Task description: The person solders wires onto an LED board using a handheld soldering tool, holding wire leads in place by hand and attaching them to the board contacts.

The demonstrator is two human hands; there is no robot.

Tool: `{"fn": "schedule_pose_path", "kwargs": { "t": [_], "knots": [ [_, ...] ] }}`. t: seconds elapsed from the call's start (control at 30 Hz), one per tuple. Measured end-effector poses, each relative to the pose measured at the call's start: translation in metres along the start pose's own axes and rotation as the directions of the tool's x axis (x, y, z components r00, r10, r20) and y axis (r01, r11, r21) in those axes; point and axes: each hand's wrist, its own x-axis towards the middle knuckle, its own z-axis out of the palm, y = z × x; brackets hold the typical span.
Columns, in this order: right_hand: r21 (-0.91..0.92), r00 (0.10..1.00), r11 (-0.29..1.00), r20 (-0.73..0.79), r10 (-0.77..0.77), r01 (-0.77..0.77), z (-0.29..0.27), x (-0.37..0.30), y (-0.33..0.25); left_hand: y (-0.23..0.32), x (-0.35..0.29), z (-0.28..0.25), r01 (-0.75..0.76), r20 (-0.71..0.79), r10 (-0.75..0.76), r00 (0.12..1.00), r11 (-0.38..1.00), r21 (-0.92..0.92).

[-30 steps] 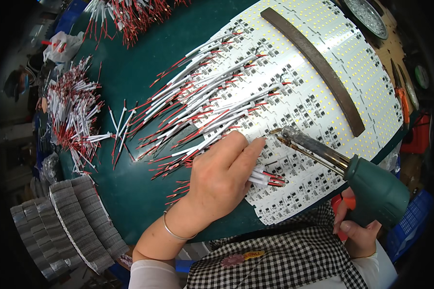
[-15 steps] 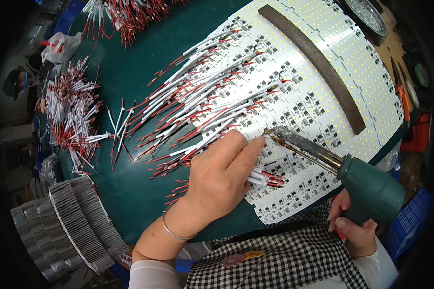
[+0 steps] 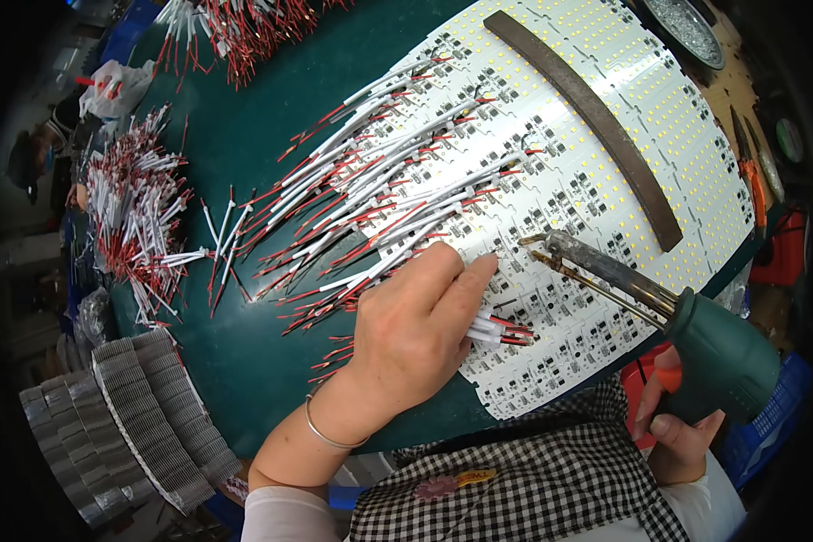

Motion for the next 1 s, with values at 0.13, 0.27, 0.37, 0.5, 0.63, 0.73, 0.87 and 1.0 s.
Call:
{"fn": "schedule_pose_path", "kwargs": {
  "t": [0.13,0.27,0.37,0.5,0.63,0.73,0.87,1.0],
  "knots": [
    [0.015,0.999,1.0,-0.028,-0.017,0.018,-0.001,-0.004,0.0,0.003,0.002,-0.001,0.009,0.016,-0.01,1.0,1.0,0.023],
    [-0.023,0.999,1.0,-0.047,-0.001,0.0,-0.005,-0.012,0.005,-0.001,0.002,-0.003,0.032,0.036,-0.028,0.999,0.994,-0.102],
    [-0.036,0.998,0.999,-0.067,0.008,-0.011,-0.007,-0.012,0.009,-0.004,0.0,0.0,0.011,0.051,-0.005,0.999,0.995,-0.103],
    [-0.041,1.0,0.999,-0.019,0.014,-0.015,-0.007,-0.01,0.01,-0.004,-0.002,0.001,-0.016,0.031,0.019,0.999,0.995,-0.093],
    [-0.054,0.994,0.994,-0.066,0.091,-0.095,-0.001,-0.007,0.006,-0.004,-0.002,0.001,-0.027,0.026,0.029,0.999,0.996,-0.09],
    [-0.208,0.993,0.978,0.118,0.012,0.012,-0.008,-0.002,0.016,-0.004,-0.001,0.001,-0.037,0.023,0.039,0.999,0.996,-0.084],
    [-0.194,1.0,0.981,0.019,-0.002,0.005,0.0,-0.005,0.012,-0.004,-0.001,0.0,-0.05,0.021,0.052,0.998,0.997,-0.063],
    [-0.204,1.0,0.979,0.001,0.011,-0.011,-0.002,-0.006,0.015,-0.004,0.0,0.001,-0.061,0.017,0.062,0.998,0.997,-0.047]
  ]
}}
